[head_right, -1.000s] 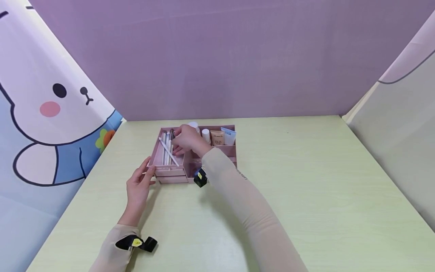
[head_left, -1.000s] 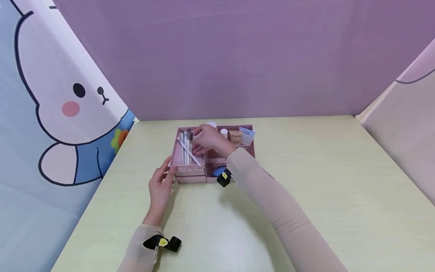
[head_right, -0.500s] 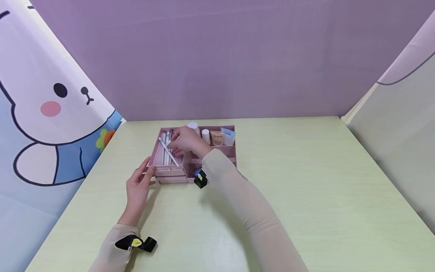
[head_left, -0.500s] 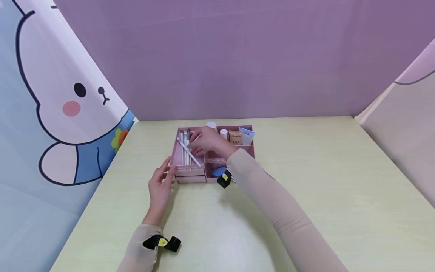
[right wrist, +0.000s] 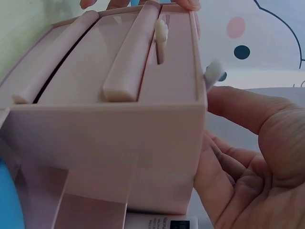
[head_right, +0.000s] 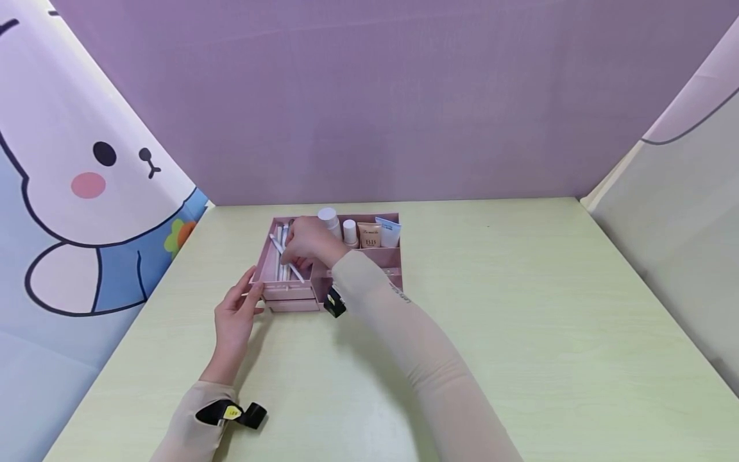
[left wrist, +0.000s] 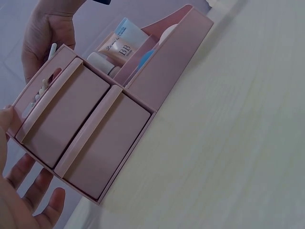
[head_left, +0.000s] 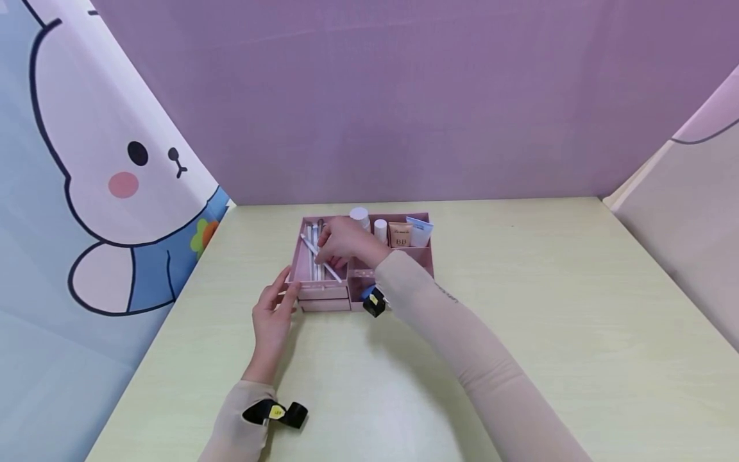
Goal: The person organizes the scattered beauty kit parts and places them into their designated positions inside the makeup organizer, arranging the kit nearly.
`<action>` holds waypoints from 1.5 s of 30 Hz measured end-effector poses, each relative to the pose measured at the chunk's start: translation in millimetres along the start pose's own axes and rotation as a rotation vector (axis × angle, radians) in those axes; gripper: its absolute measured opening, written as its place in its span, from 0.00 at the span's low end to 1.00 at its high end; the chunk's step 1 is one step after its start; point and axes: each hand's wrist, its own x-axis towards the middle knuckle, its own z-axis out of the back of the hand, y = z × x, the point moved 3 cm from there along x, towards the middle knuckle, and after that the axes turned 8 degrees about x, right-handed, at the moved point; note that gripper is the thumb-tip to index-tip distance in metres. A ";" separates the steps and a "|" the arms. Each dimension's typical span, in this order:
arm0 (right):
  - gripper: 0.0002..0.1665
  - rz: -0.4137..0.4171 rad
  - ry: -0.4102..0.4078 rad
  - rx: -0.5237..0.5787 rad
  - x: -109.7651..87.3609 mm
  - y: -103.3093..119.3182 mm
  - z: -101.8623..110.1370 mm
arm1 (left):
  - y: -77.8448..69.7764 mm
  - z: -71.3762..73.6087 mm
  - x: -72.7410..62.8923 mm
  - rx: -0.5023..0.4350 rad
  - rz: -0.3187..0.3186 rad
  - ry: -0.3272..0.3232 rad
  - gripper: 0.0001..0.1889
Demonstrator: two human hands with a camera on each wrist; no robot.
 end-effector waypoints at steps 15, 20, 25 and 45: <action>0.15 -0.002 0.002 -0.087 -0.9 2.5 1.3 | -15.6 -0.2 -5.0 -0.021 -0.052 -0.015 0.20; 0.15 0.001 -0.017 -0.102 -0.7 1.2 1.8 | -1.8 -2.3 -0.3 -0.033 -0.046 -0.023 0.20; 0.14 -0.008 -0.040 -0.092 0.4 0.0 2.6 | 0.9 -2.4 0.1 -0.029 -0.062 -0.022 0.21; 0.11 0.097 -0.062 0.144 -2.7 -12.7 6.7 | -2.3 -4.0 -0.2 0.012 -0.025 -0.019 0.21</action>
